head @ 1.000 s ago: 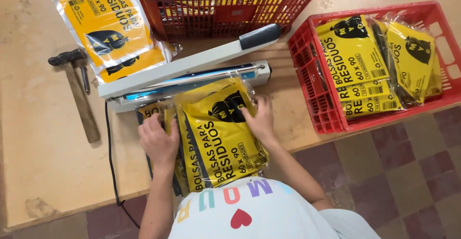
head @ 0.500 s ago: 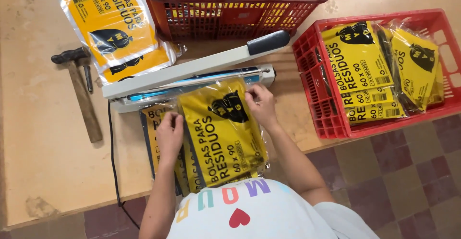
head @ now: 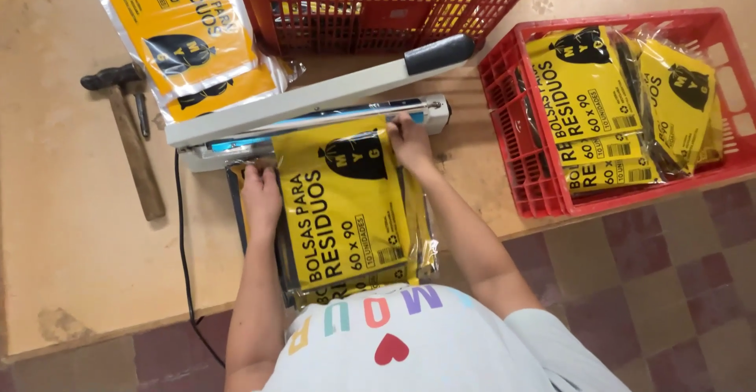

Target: Using a manual heat sealer to seal the ends of plastic bags and then placing them into a storage crate.

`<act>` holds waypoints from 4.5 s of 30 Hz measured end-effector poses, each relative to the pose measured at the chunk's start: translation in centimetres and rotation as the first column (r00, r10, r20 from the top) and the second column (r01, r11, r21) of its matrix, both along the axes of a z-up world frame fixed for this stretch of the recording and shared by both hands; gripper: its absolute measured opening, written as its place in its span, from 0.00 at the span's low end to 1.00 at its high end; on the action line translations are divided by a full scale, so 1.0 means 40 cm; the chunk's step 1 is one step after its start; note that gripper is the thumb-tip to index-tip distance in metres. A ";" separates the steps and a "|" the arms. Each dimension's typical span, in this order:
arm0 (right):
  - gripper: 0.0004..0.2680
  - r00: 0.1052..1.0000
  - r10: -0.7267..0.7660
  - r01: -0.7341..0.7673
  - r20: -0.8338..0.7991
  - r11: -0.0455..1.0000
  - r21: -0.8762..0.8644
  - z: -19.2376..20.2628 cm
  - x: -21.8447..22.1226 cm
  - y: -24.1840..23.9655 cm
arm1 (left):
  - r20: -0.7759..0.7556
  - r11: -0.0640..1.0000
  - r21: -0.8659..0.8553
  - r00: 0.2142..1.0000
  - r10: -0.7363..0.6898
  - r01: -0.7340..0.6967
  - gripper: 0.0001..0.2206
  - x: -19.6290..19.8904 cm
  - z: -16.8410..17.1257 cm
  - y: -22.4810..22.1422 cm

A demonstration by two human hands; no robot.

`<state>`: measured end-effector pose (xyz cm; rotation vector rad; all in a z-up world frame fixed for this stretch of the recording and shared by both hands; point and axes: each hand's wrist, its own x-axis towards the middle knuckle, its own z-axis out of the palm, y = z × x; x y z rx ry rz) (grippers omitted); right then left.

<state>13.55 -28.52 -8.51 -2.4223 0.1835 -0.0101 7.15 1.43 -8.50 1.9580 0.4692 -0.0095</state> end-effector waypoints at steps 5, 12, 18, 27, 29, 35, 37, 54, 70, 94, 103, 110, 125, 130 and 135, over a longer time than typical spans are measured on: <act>0.08 0.988 -0.133 0.128 -0.076 0.989 -0.072 -0.057 0.038 0.004 | -0.106 0.990 0.136 0.994 -0.011 0.025 0.12 0.050 -0.001 0.017; 0.06 0.979 -0.183 0.172 -0.084 0.977 -0.127 -0.007 0.018 0.056 | -0.052 0.925 0.379 0.999 -0.001 0.021 0.11 0.092 -0.115 0.049; 0.05 0.993 -0.099 0.109 0.065 0.978 -0.179 -0.032 0.017 0.059 | 0.001 0.513 0.825 0.906 -0.423 0.238 0.16 0.033 0.051 -0.122; 0.08 0.990 -0.088 0.115 0.114 0.961 -0.253 -0.031 0.015 0.047 | -0.300 0.337 0.651 0.639 -0.708 0.680 0.33 -0.020 0.172 -0.212; 0.05 0.894 0.099 0.093 0.438 0.914 -0.396 0.068 0.014 0.062 | -0.307 0.319 0.664 0.635 -0.709 0.677 0.34 -0.016 0.139 -0.210; 0.05 0.364 0.599 0.000 0.713 0.766 -0.643 0.311 0.174 0.143 | -0.305 0.303 0.682 0.636 -0.709 0.665 0.36 -0.019 0.104 -0.210; 0.09 0.366 0.650 -0.055 0.666 0.729 -0.682 0.319 0.243 0.148 | -0.300 0.301 0.694 0.643 -0.704 0.654 0.37 -0.006 0.095 -0.211; 0.28 0.835 0.400 -0.508 -0.377 0.823 -0.253 0.215 0.236 0.134 | -0.045 0.561 0.756 0.881 -0.471 0.338 0.34 -0.070 0.048 -0.094; 0.26 0.888 0.359 -0.441 -0.288 0.844 -0.305 0.172 0.240 0.125 | -0.312 0.997 0.070 0.950 -0.009 0.033 0.09 -0.095 0.032 0.025; 0.26 0.903 0.384 -0.430 -0.196 0.820 -0.378 0.135 0.238 0.125 | -0.019 0.911 0.412 1.000 0.015 -0.006 0.14 -0.128 0.081 -0.007; 0.12 0.768 0.512 -0.467 0.384 0.859 -0.210 0.110 0.220 0.091 | -0.366 0.945 0.273 0.928 -0.069 0.178 0.20 -0.134 0.151 0.000; 0.07 0.768 0.394 -0.373 0.505 0.916 -0.146 0.141 -0.105 0.053 | -0.340 0.949 0.279 0.940 -0.043 0.144 0.18 -0.156 0.088 0.021; 0.27 0.902 -0.029 0.151 -0.430 0.956 0.251 0.151 -0.254 0.071 | -0.011 0.911 0.382 0.987 -0.163 0.154 0.06 -0.201 -0.001 0.011; 0.16 0.945 -0.005 0.095 -0.327 0.962 0.258 0.081 -0.281 0.077 | 0.118 0.938 0.339 0.985 -0.125 0.078 0.07 -0.204 -0.012 0.003; 0.17 0.948 -0.125 0.303 -0.291 0.631 0.714 0.035 -0.337 0.099 | 0.241 0.981 0.189 0.966 -0.090 0.044 0.05 -0.204 -0.052 -0.006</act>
